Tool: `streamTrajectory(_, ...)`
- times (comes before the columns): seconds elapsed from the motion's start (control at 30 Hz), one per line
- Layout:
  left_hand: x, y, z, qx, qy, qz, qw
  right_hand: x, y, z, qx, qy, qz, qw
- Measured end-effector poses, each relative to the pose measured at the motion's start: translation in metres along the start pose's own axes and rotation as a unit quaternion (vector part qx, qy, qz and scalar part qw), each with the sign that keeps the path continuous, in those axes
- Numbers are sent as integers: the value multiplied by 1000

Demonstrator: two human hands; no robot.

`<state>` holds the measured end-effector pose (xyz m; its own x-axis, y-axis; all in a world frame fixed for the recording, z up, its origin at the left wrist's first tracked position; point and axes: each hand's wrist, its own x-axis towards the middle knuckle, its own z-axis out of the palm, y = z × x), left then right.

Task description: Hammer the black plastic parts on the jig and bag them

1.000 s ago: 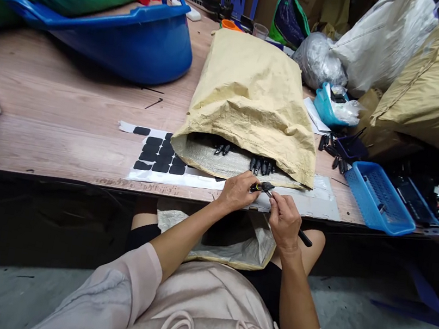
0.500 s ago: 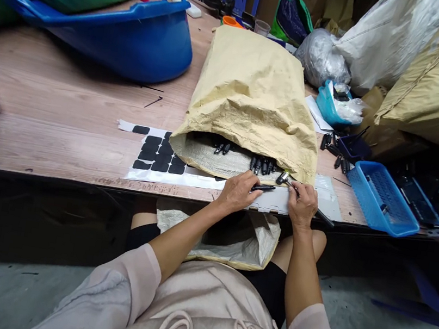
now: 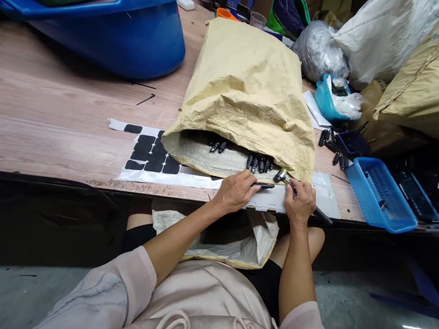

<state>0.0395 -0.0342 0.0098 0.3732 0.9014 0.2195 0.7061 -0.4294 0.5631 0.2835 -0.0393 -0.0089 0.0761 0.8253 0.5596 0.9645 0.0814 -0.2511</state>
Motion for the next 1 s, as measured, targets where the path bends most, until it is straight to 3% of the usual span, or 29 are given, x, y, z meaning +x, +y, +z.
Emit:
streamTrajectory(0.1,1,0,-2,-25,8,3,1000,0,0,0,-2,2,-2,1000)
streamTrajectory(0.23,-18,7,-13,-153,-13,42,987,0,0,0,-7,2,-6,1000)
streamTrajectory(0.33,-49,11,-16,-233,-93,98,963,0,1,0,-8,-3,-2,1000)
streamTrajectory(0.43,-82,5,-6,-233,-193,121,945,0,1,1,-6,-10,6,1000)
streamTrajectory(0.5,-98,-8,6,-186,-236,67,952,0,1,2,-5,-15,11,1000)
streamTrajectory(0.6,-110,-32,27,-70,-278,-90,954,0,2,2,-7,-12,5,1000)
streamTrajectory(0.7,-115,-50,42,15,-283,-185,941,0,2,3,-13,1,-4,1000)
streamTrajectory(0.87,-117,-52,51,32,-263,-180,947,0,2,3,-11,0,1,1000)
streamTrajectory(1.0,-114,-45,47,39,-302,-184,935,0,2,2,-13,-4,3,1000)
